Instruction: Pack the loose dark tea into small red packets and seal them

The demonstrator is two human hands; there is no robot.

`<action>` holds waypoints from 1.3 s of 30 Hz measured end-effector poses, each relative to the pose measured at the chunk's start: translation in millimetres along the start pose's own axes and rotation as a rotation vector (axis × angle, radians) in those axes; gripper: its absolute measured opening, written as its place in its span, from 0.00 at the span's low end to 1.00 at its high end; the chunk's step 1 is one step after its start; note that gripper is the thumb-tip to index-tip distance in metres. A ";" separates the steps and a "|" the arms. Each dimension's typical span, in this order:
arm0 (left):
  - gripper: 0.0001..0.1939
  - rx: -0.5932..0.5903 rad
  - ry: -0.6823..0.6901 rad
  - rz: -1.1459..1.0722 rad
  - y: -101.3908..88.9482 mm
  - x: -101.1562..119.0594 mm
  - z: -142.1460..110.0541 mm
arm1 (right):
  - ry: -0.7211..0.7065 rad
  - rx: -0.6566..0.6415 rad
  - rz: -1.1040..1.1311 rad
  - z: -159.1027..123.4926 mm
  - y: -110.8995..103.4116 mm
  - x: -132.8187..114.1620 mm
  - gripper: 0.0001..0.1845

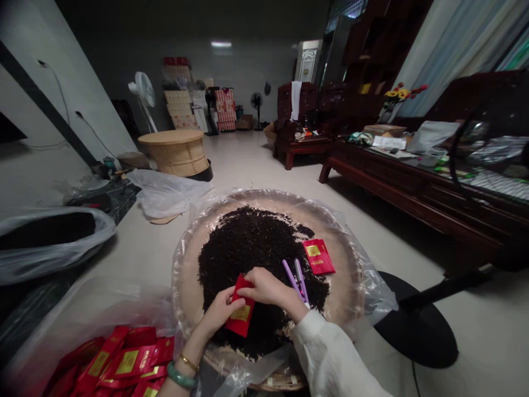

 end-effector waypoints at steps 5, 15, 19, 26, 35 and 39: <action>0.27 0.029 -0.013 -0.093 -3.2 0.6 -0.5 | 0.008 0.170 0.078 0.1 -5.3 6.0 0.06; 0.33 0.006 -0.053 -0.160 0.3 1.4 -2.9 | 0.011 0.003 0.518 2.4 7.5 11.9 0.12; 0.36 0.030 -0.053 -0.192 -1.0 0.3 -3.0 | -0.030 -0.050 0.621 0.0 8.3 8.6 0.17; 0.34 0.007 0.004 -0.144 -1.1 2.4 -2.9 | -0.054 -0.132 0.519 -1.8 9.2 8.2 0.19; 0.29 0.043 -0.010 -0.148 -2.7 3.1 -1.4 | -0.033 -0.066 0.364 -1.8 9.9 18.6 0.16; 0.27 0.127 0.023 -0.158 -7.9 4.2 -0.2 | 0.015 0.297 0.321 -3.2 -2.6 22.1 0.16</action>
Point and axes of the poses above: each hand's wrist, its own z-axis towards the middle knuckle, its own y-axis out of the palm, x = y × z, the point moved 5 cm from there along z, towards the middle knuckle, and after that the axes turned 4 degrees about -y, right-handed, at the moved point
